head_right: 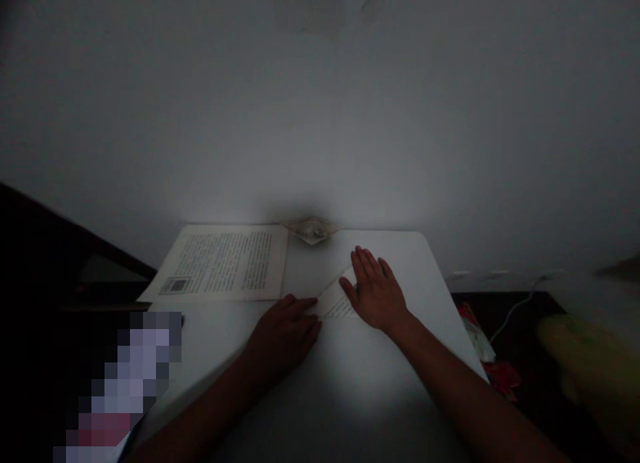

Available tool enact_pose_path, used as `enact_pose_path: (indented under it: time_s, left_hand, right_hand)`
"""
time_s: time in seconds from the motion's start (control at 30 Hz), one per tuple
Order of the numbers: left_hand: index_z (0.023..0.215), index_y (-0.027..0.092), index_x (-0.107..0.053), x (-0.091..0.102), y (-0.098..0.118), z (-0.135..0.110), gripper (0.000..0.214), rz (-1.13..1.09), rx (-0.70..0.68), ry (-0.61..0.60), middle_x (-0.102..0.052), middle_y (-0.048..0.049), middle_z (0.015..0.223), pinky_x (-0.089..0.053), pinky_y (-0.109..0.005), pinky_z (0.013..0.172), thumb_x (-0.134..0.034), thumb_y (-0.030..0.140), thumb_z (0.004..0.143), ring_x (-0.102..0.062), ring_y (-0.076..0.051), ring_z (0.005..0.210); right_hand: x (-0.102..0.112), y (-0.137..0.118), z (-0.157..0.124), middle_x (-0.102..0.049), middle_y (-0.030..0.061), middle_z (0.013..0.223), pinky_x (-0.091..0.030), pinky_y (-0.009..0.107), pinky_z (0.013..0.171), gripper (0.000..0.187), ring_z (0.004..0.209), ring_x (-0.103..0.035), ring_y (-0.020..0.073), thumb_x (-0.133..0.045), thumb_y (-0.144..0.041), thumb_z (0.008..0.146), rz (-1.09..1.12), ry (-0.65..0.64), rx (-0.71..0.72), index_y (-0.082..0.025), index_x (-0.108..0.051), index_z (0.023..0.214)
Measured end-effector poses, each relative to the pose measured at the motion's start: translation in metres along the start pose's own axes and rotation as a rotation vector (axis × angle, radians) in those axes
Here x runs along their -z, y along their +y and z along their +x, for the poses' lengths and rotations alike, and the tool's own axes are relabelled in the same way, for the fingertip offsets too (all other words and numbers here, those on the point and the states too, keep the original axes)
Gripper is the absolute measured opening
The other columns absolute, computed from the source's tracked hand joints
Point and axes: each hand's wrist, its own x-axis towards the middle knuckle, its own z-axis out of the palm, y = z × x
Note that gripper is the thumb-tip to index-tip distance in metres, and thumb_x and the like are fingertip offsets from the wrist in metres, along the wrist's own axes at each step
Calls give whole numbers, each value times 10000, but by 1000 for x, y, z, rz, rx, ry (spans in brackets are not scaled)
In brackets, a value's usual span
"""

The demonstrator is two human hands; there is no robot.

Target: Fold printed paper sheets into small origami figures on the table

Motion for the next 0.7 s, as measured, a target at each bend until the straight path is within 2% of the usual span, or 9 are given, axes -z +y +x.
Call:
enact_pose_path:
  time_s: [0.1, 0.27, 0.37, 0.43, 0.53, 0.7]
  left_hand:
    - [695, 142, -694, 4, -1, -5, 219, 5, 38, 6, -693, -102, 987, -551, -399, 785, -534, 169, 842, -605, -215, 843]
    - [722, 140, -678, 8, -6, -11, 211, -64, 28, 23, -685, -104, 1004, -552, -400, 791, -515, 167, 852, -602, -212, 845]
    - [840, 137, -664, 7, -10, -13, 129, -132, 52, 30, -668, -103, 1003, -541, -401, 805, -538, 157, 820, -585, -216, 868]
    - [946, 133, -635, 7, -13, -14, 179, -190, 63, 20, -647, -104, 1014, -529, -401, 826, -577, 161, 779, -570, -223, 908]
    - [1013, 142, -603, 6, -16, -13, 275, -246, 81, 16, -622, -102, 1026, -511, -410, 853, -617, 181, 742, -553, -229, 941]
    - [1008, 160, -599, 2, -18, -10, 265, -268, 102, -12, -605, -93, 1025, -498, -405, 851, -620, 176, 744, -544, -228, 944]
  right_hand:
    - [2, -1, 0, -288, 147, 1503, -221, 458, 1118, 666, 1389, -258, 257, -247, -514, 946, -9, -4, -6, -64, -289, 1436]
    - [2, -2, 0, -292, 139, 1504, -221, 453, 1120, 653, 1389, -260, 244, -257, -511, 945, 5, 3, -8, -87, -283, 1441]
    - [0, -1, 0, -289, 141, 1505, -217, 457, 1120, 657, 1392, -254, 244, -264, -515, 943, 17, 6, -6, -94, -271, 1446]
    - [1, 0, 0, -292, 148, 1503, -219, 462, 1119, 656, 1390, -257, 249, -269, -514, 943, 25, -3, -2, -89, -277, 1443]
    - [7, -1, -1, -297, 164, 1499, -242, 474, 1109, 632, 1386, -264, 263, -298, -500, 942, 52, 9, 10, -94, -314, 1426]
    - [24, -21, -8, -356, 171, 1471, -292, 481, 1094, 530, 1368, -303, 274, -412, -414, 929, 166, 53, 110, -119, -411, 1370]
